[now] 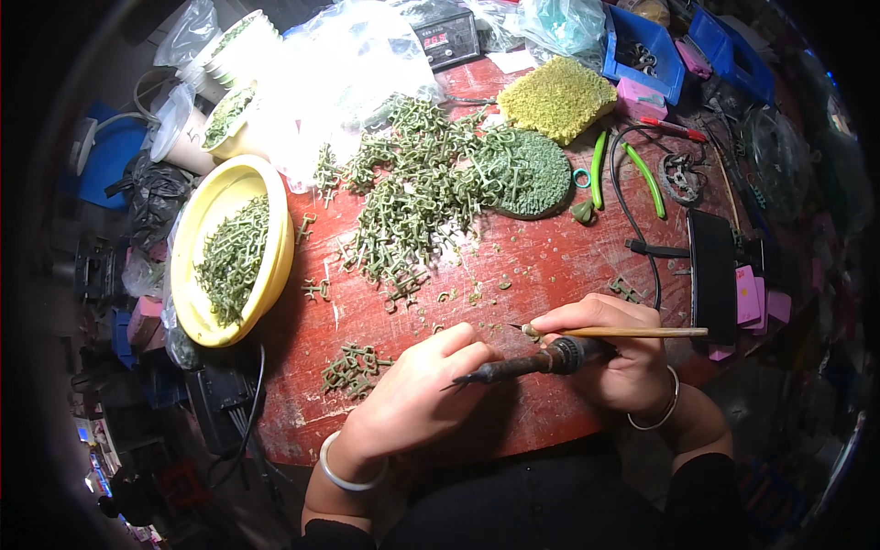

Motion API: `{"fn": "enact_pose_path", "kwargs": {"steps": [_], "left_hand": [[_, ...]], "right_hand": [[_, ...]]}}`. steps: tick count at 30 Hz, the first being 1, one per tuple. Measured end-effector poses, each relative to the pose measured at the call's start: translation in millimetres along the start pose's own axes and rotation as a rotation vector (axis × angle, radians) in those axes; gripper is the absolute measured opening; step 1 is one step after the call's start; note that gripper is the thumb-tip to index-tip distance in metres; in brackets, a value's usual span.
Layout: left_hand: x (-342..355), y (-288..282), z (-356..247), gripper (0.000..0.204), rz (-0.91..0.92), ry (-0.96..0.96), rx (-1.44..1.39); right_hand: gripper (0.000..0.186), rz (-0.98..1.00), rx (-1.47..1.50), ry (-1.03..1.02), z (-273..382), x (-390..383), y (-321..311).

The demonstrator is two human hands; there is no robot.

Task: The person uses a soldering iron to join small green components together on a cluttered red table. They pick parts from a pile, fuse them with heat, and clean the tool on a sponge.

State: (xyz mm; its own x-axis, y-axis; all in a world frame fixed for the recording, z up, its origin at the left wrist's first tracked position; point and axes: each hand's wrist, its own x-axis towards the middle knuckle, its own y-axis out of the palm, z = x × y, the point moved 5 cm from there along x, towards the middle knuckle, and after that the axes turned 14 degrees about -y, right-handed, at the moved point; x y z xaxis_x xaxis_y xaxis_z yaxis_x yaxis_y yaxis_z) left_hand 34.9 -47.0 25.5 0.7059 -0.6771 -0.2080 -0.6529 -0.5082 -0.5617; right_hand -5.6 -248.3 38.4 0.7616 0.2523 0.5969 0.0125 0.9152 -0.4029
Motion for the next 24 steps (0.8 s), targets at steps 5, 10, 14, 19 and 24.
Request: {"fn": "enact_pose_path", "kwargs": {"steps": [5,10,14,19,24], "left_hand": [[-0.5,1.3,1.3,0.016,0.017,0.003,-0.002],[-2.3,3.7,1.4,0.019,0.061,0.007,-0.076],[-3.2,5.7,3.0,0.021,0.098,-0.031,-0.092],[-5.8,7.3,6.0,0.024,0.127,0.009,-0.070],[-7.1,7.6,3.5,0.028,0.134,0.032,-0.042]], "right_hand": [[0.031,-0.013,0.007,-0.006,0.4,-0.5,0.2],[0.030,-0.006,-0.022,-0.009,0.9,-0.4,-0.1],[0.030,-0.005,-0.016,0.001,0.5,-0.8,0.2],[0.031,-0.012,-0.013,-0.006,1.0,-0.2,0.6],[0.031,-0.004,-0.022,-0.009,1.1,0.4,0.2]]}}
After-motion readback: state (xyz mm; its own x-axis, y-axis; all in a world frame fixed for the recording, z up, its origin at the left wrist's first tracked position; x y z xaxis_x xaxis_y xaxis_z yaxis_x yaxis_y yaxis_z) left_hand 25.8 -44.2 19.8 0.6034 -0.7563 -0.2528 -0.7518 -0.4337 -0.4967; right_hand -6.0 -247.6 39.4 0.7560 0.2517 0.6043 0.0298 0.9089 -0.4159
